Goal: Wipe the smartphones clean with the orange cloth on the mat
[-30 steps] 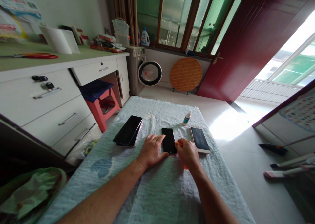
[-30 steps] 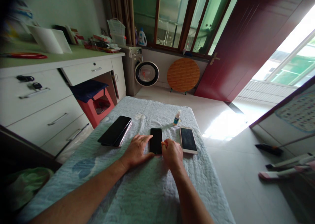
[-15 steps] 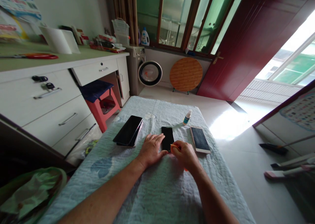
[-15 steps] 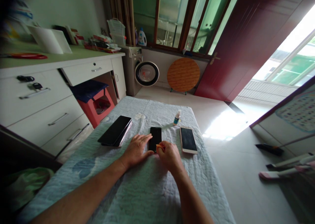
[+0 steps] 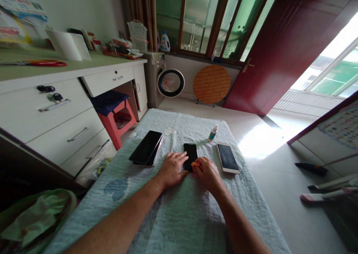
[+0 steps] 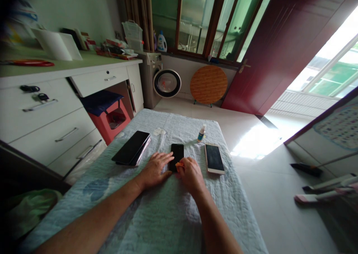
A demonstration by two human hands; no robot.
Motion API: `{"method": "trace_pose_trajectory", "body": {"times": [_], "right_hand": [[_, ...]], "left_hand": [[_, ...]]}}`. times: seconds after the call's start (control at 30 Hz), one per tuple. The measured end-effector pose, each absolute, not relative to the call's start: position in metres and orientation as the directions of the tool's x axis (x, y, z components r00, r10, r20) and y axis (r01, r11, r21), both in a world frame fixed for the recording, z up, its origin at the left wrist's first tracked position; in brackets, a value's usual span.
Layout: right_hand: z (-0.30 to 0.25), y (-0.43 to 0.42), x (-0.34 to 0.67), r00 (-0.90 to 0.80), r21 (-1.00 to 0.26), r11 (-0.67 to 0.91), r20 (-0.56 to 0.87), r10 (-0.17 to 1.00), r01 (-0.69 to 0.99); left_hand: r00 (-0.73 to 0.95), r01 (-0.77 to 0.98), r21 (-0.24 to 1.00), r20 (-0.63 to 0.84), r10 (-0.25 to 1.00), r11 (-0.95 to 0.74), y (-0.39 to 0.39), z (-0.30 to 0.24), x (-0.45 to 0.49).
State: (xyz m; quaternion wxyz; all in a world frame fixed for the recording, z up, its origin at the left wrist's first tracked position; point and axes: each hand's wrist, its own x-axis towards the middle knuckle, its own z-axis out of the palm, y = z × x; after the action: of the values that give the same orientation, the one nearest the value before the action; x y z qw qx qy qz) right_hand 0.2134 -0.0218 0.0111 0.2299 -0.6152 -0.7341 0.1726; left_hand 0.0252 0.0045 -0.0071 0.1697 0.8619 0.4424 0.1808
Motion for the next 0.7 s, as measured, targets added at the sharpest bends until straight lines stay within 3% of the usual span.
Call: {"method": "trace_pose_trajectory", "body": {"times": [0.43,0.7], "right_hand": [[0.011,-0.022,0.186,-0.250,-0.439,0.299,0.167,0.954,0.847],[0.014,-0.020,0.215,-0.165,-0.433,0.207,0.133,0.977,0.877]], "left_hand": [[0.546,0.694,0.478,0.137,0.826,-0.538,0.005,-0.004,0.023],[0.539,0.700,0.470,0.147,0.830,-0.538,0.005,-0.005,0.024]]}}
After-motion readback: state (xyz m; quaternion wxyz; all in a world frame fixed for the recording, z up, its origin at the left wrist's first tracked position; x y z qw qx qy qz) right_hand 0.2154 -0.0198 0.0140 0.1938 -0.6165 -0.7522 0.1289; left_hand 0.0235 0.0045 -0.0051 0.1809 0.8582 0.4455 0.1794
